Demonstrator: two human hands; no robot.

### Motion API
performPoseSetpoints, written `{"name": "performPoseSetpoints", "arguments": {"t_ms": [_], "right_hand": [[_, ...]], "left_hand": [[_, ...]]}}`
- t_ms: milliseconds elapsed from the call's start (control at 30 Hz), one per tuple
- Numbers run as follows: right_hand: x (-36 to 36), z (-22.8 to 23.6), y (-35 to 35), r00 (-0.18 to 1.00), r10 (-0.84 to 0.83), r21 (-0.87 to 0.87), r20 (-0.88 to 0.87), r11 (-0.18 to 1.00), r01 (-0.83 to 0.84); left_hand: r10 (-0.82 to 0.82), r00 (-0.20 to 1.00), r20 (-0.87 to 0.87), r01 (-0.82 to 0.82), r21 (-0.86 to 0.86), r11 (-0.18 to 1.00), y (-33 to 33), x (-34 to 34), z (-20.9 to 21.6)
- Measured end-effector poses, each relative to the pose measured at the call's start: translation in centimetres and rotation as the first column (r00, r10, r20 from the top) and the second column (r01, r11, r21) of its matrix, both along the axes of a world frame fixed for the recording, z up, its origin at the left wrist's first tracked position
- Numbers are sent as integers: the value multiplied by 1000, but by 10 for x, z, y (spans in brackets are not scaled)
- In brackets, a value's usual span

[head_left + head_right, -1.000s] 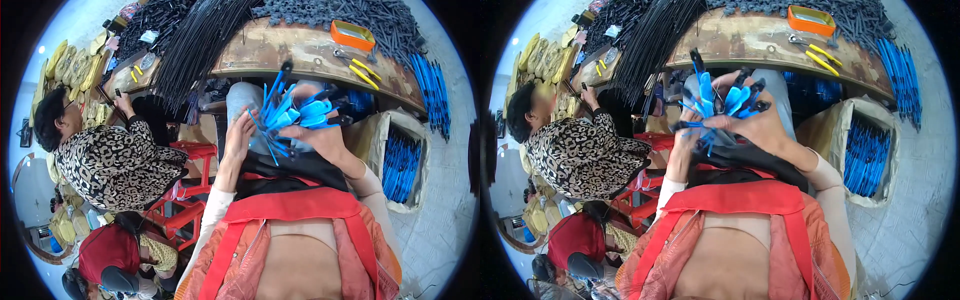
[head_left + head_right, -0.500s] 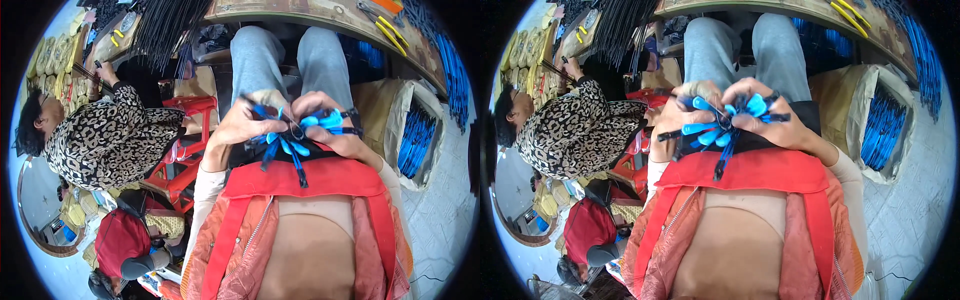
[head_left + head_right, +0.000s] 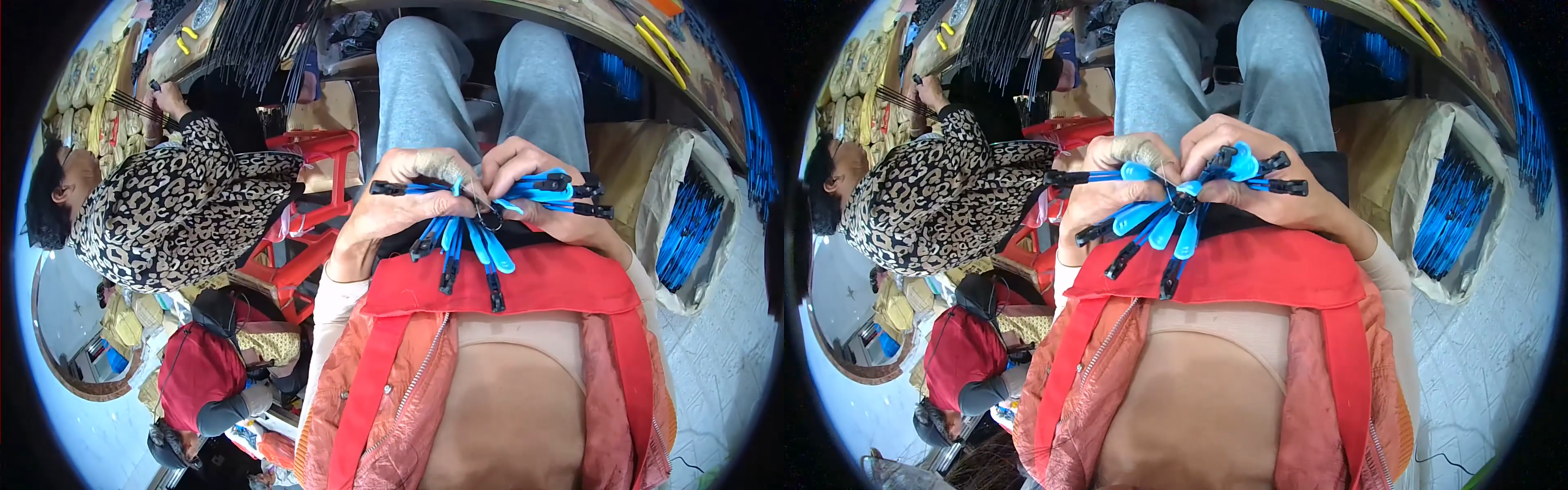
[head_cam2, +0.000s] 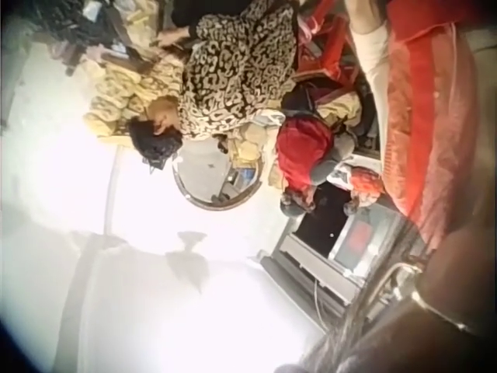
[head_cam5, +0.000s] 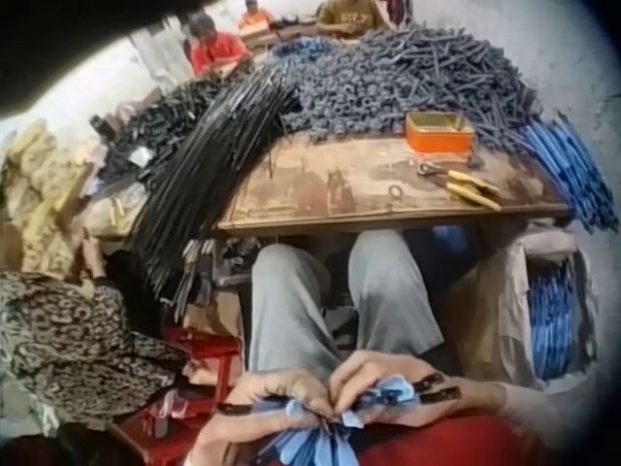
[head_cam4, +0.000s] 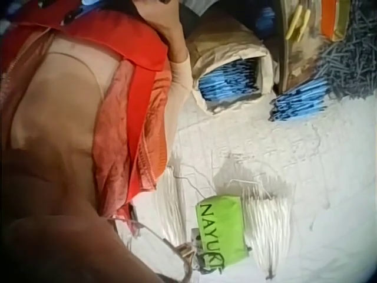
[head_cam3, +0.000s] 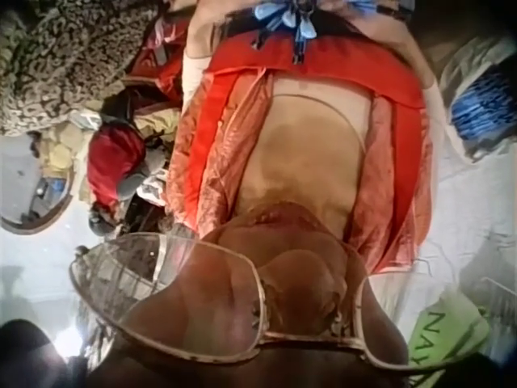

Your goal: Arranging blue plastic components into a specialized jig and using a pliers-like tool to perform manual assembly.

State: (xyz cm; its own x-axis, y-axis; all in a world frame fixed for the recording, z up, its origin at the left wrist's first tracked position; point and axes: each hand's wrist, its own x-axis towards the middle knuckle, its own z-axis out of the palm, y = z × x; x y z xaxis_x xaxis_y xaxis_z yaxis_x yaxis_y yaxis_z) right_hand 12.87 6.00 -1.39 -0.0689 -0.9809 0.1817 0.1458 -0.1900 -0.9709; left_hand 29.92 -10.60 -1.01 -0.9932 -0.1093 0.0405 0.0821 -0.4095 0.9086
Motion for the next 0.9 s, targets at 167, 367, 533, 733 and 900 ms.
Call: {"name": "performPoseSetpoints", "arguments": {"t_ms": [167,367,533,733,900], "right_hand": [[7,-7,3,987,-112,89,119,991,102],[1,-8,2,973,-226,42,-40,973,228],[-15,-5,-4,999,-50,10,-23,999,50],[-21,-4,-8,990,120,60,71,990,-124],[-15,-5,-11,993,100,56,56,993,-103]], "left_hand": [[-68,964,258,26,162,986,2,3,3],[-36,990,136,29,58,998,8,-3,1],[-38,987,157,15,147,989,7,-7,-7],[-55,984,172,23,185,983,4,-13,-7],[-34,980,198,13,106,994,-3,-11,-3]]}}
